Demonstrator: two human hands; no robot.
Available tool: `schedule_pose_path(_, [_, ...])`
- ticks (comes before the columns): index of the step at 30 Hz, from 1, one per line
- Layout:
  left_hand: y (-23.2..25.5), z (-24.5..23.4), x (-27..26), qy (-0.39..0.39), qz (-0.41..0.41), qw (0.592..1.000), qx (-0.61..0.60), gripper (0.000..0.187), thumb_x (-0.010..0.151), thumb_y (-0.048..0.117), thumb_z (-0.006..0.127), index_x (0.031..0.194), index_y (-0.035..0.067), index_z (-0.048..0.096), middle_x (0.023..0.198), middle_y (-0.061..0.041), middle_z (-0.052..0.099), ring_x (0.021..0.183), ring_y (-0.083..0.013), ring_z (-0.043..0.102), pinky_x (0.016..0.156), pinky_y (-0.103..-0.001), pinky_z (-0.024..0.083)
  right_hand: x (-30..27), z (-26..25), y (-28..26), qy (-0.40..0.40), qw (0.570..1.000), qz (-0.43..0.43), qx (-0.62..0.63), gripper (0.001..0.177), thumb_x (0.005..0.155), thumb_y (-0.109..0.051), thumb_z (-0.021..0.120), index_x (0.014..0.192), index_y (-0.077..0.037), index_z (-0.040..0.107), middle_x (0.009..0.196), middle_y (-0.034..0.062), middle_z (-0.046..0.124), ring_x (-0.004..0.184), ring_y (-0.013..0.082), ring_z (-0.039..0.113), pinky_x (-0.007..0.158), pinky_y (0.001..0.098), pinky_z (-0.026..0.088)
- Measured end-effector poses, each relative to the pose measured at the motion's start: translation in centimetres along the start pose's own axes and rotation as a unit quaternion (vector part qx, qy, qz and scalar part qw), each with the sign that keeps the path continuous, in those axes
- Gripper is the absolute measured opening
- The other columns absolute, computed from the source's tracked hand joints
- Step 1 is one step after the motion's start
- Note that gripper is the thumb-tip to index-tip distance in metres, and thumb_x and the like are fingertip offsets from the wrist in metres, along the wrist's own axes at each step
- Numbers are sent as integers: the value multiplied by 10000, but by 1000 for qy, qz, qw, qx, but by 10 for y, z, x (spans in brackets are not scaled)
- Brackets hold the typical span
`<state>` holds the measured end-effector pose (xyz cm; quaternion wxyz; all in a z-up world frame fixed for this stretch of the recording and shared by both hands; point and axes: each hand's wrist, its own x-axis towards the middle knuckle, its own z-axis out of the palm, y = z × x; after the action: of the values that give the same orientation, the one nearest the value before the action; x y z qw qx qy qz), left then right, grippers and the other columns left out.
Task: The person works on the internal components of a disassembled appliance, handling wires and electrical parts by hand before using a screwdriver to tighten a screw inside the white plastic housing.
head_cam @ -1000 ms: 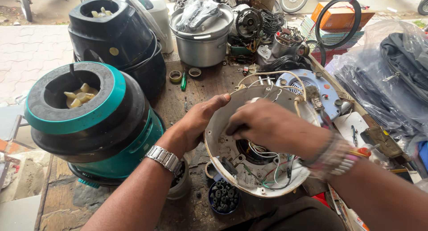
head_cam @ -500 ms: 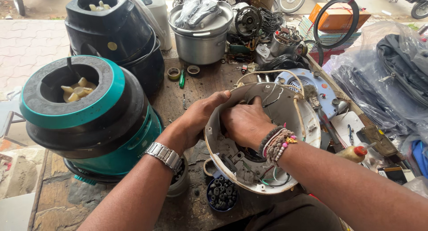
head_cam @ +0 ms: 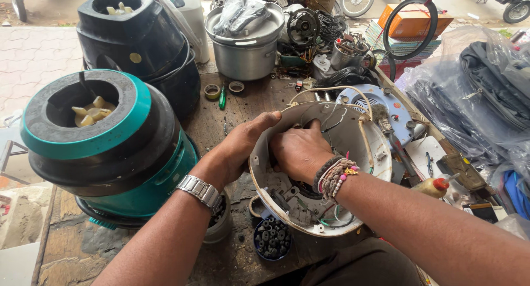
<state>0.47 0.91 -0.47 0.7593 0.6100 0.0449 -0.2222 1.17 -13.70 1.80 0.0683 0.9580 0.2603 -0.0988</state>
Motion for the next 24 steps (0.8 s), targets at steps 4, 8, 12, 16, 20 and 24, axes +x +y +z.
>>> schedule_pose_path(4, [0,0,-3,13,-5,1000,14,648,939,527,497,1317,15,617,1010,-152,727,804,-186,728,659,-316,610,-3,2,-3,16,1000,2,-19,127,878,-282,684,965,-233,762,1010,22,752,1071,233,663,939,539,368])
schedule_pose_path(8, [0,1,-2,3,-1,1000,17,723,924,560,514,1328,-28,629,1059,-210,700,836,-237,702,671,-342,599,-3,1,-3,21,999,14,-19,133,932,-268,639,960,-231,763,1017,26,755,1047,231,683,930,532,391])
schedule_pose_path(12, [0,1,-1,11,-6,1000,19,745,904,563,518,1385,-4,560,1171,-241,701,994,-269,736,793,-351,621,1,1,1,4,1000,23,16,141,882,-294,694,978,-212,755,1011,43,747,1054,238,670,965,532,375])
schedule_pose_path(16, [1,0,-4,24,-19,999,38,762,914,568,510,1395,-22,549,1195,-255,695,1046,-295,725,833,-361,600,3,0,3,-6,999,14,46,135,881,-250,696,991,-195,750,1000,28,758,1036,235,687,972,536,390])
schedule_pose_path(20, [3,2,-2,15,-6,999,39,754,894,562,498,1395,1,552,1187,-239,693,1031,-284,716,812,-369,596,2,-4,2,-22,999,18,39,181,852,-267,735,1008,-174,745,1020,39,747,1057,237,676,1012,568,359])
schedule_pose_path(24, [1,1,-2,3,-6,1000,24,777,903,574,499,1385,-33,558,1187,-251,701,1026,-270,729,822,-346,605,2,-2,0,-8,999,31,40,152,890,-242,679,1012,-188,753,1039,34,744,1047,239,682,985,555,389])
